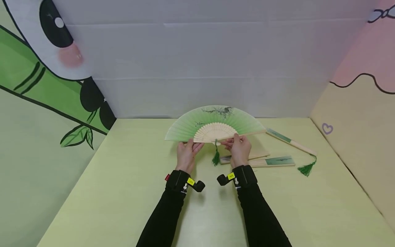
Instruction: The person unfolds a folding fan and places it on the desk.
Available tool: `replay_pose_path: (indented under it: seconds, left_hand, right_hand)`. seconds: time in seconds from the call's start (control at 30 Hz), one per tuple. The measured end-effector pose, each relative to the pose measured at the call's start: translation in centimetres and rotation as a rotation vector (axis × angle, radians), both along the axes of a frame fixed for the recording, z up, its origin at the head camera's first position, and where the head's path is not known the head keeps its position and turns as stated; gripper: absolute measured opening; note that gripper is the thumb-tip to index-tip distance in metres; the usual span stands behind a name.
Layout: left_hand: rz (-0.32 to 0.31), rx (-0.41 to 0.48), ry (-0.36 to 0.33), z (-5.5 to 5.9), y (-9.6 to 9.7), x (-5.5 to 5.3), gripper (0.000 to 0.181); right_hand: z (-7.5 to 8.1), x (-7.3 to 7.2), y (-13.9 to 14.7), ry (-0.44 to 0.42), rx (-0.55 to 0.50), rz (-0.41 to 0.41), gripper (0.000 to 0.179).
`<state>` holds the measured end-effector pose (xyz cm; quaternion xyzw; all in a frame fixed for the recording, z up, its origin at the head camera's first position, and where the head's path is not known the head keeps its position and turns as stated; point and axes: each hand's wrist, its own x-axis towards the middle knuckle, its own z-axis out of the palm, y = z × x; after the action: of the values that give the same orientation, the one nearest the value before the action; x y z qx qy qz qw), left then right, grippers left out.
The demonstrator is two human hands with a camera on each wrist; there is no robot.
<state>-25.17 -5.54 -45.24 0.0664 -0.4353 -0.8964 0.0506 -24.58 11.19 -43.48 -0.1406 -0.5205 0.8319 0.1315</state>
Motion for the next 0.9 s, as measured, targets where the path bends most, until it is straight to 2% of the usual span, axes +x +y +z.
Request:
replay_pose_path:
  seconds: [0.23,0.47,0.57,0.7,0.8,0.9]
  left_hand:
    - [0.100,0.044,-0.024,0.1,-2.3,0.2,0.030]
    - [0.252,0.091,-0.040,0.3,-7.5,0.6,0.032]
    - [0.296,0.092,-0.050,0.5,-9.9,1.2,0.036]
    - [0.364,0.082,-0.071,0.6,-12.9,2.5,0.042]
    - [0.412,0.083,-0.078,0.3,-14.4,3.1,0.044]
    - [0.459,0.103,-0.094,0.0,-15.6,3.4,0.044]
  right_hand:
    - [0.3,-2.2,-2.4,-0.054,0.059,0.105,0.022]
    - [0.3,-5.7,-8.5,-0.034,0.116,0.254,0.024]
    - [-0.1,-7.1,-11.4,-0.042,0.131,0.336,0.024]
    - [-1.1,-8.2,-15.3,-0.062,0.171,0.451,0.025]
    - [-1.8,-8.8,-17.5,-0.067,0.208,0.504,0.025]
    - [-1.8,-9.5,-19.5,-0.060,0.245,0.561,0.025]
